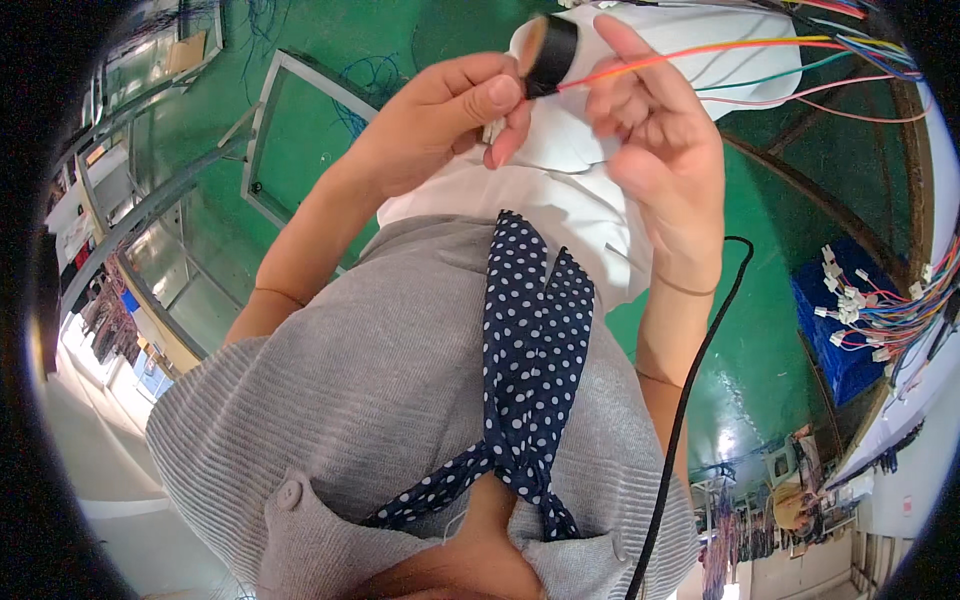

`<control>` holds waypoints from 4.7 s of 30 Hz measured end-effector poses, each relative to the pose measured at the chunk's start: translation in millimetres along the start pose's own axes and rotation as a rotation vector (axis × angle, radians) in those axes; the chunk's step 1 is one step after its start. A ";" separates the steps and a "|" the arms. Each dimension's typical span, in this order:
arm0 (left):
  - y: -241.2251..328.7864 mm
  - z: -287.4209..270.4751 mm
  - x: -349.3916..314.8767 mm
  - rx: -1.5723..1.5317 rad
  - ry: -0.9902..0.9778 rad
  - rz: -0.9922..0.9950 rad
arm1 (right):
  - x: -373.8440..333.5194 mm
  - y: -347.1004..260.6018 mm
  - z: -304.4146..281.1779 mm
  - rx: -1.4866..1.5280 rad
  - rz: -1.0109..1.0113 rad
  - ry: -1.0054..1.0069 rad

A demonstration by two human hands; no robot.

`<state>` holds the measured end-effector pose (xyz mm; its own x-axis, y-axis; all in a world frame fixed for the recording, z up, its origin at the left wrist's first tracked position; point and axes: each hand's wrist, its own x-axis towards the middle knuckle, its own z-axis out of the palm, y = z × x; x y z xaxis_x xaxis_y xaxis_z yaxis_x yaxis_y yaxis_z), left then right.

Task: The person sorts through wire bundles and wraps electrical tape around sections of the wires by hand.

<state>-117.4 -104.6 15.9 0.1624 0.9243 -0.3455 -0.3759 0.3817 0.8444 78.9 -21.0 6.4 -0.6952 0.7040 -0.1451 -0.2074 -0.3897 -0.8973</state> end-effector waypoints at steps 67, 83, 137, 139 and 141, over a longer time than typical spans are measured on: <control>9.8 28.0 32.2 0.785 -0.033 0.219 | -6.4 -61.0 -53.1 0.453 0.309 -0.211; 12.6 24.7 43.8 0.384 -0.139 -0.007 | -14.3 -42.0 -64.4 -0.066 0.158 -0.066; 19.3 42.3 -26.6 0.350 -0.065 -0.135 | -28.9 3.9 -24.1 -0.060 0.103 -0.022; 24.0 43.3 -26.2 0.415 -0.102 -0.198 | -19.5 4.5 -20.6 -0.057 0.132 -0.041; 24.2 41.9 -23.7 0.483 -0.115 -0.152 | -7.8 6.1 -17.5 -0.056 0.086 -0.117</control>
<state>-92.1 -117.6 61.7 0.2923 0.8412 -0.4549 0.1191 0.4399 0.8901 95.1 -18.4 -5.3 -0.7851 0.5939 -0.1756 -0.1072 -0.4097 -0.9059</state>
